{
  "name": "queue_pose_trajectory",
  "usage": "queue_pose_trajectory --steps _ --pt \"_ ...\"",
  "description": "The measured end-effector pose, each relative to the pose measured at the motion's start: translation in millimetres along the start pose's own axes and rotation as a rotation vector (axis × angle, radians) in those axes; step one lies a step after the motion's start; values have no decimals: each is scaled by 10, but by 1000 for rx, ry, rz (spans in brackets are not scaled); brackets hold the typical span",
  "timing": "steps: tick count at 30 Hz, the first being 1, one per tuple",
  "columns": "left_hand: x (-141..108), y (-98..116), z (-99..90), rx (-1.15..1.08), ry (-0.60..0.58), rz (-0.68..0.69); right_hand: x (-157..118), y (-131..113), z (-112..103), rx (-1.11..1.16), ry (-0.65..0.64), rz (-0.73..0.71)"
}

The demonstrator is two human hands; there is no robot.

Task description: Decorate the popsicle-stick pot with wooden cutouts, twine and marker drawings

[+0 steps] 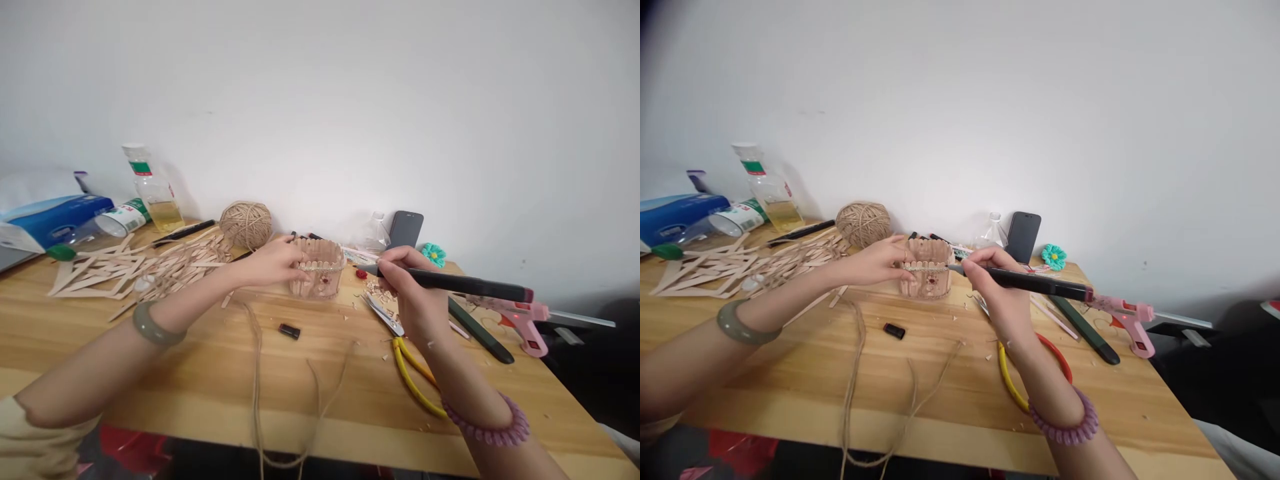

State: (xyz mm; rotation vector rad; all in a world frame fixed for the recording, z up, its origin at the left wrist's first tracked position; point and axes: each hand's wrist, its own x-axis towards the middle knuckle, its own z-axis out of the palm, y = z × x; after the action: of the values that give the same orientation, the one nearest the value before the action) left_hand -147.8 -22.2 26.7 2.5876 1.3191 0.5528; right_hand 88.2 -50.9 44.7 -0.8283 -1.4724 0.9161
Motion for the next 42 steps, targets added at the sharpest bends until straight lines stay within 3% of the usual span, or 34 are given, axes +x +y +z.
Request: queue_pose_trajectory --steps 6,14,24,28,42 --pt "-99 204 91 -514 33 -178 215 39 226 76 -120 9" --pt "-136 135 215 -899 69 -316 381 288 476 110 -2 29" --pt "-107 14 237 -1076 40 -388 469 403 431 -12 -2 32" --pt "-129 4 264 -1143 33 -391 453 429 432 -75 55 16" --pt "-126 48 229 -1195 7 -401 423 293 485 -227 51 -32"
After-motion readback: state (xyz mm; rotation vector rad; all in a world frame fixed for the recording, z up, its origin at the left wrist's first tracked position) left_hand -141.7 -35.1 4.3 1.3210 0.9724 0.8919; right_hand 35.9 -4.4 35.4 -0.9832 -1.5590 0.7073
